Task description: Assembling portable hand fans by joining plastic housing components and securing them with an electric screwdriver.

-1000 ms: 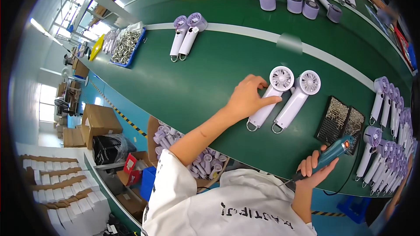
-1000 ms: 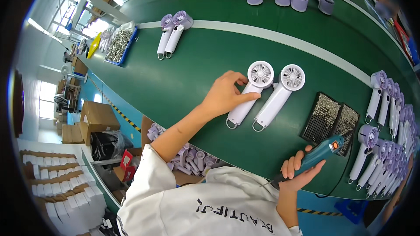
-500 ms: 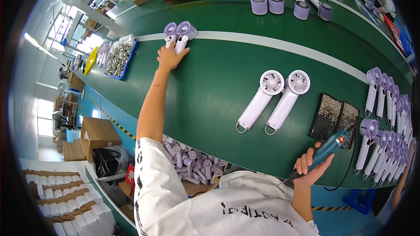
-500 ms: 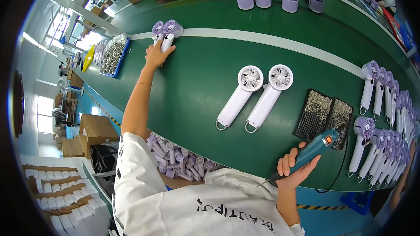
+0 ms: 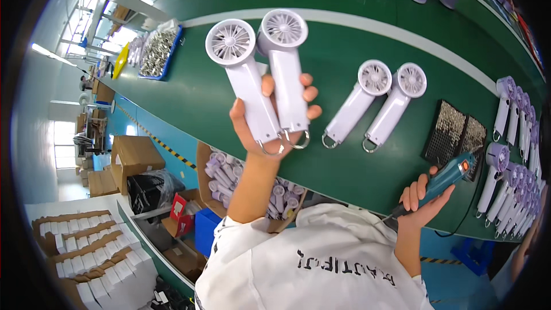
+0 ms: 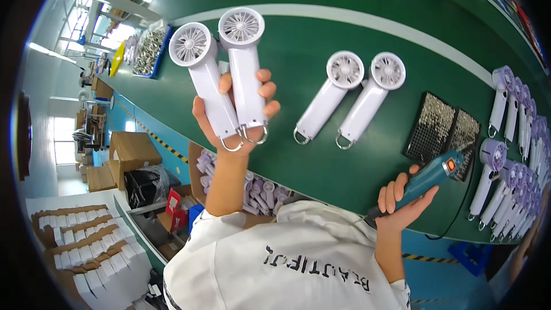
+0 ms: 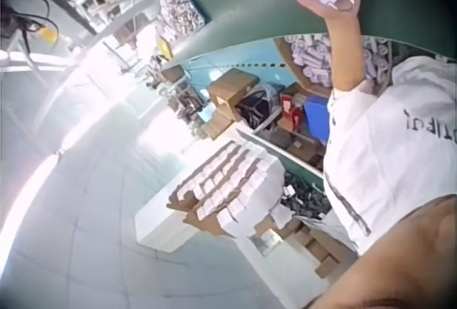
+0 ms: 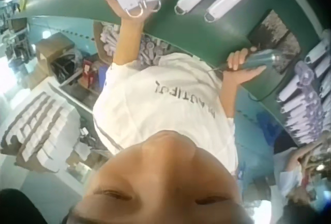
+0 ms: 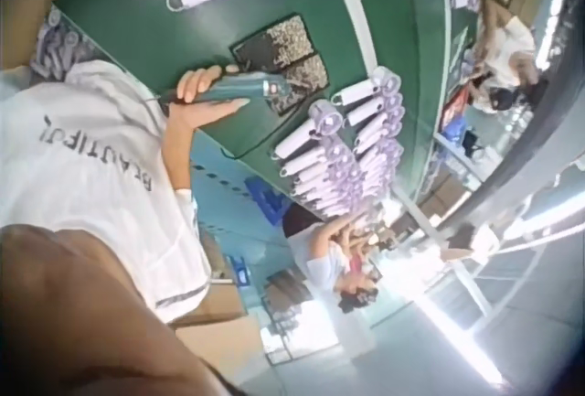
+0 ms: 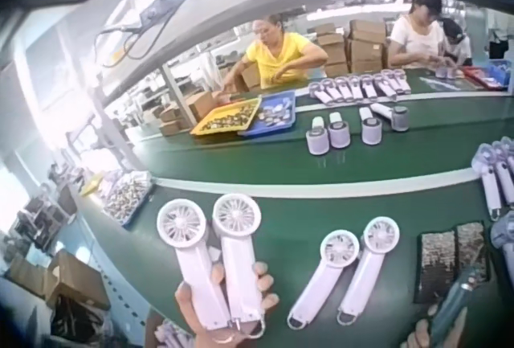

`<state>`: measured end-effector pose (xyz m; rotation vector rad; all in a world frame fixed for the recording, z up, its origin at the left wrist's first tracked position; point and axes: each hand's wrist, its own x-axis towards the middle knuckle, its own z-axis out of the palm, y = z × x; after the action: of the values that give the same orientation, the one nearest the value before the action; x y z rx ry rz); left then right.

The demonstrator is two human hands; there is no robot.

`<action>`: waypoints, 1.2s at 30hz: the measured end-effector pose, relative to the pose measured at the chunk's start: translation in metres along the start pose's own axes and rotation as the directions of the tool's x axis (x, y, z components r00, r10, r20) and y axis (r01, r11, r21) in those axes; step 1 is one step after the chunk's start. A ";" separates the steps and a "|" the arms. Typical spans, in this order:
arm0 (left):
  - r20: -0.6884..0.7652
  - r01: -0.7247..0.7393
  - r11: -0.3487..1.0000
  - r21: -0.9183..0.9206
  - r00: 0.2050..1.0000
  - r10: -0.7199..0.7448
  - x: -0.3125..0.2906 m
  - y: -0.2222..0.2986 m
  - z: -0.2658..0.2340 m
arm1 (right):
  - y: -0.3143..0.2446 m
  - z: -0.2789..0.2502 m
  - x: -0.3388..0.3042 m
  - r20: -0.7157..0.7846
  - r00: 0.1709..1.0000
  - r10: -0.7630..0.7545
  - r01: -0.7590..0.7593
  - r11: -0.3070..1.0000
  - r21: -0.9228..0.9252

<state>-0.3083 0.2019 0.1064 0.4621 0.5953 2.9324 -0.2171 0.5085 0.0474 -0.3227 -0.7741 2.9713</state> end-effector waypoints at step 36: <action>-0.404 0.613 0.732 0.298 0.776 -0.485 -0.032 -0.150 0.018 | -0.060 0.011 0.105 0.460 0.774 -0.436 0.543 0.830 -0.126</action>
<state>-0.2648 0.3404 0.0544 -0.1416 1.1777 2.2861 -0.3222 0.5662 0.0662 0.4657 -1.0804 2.4474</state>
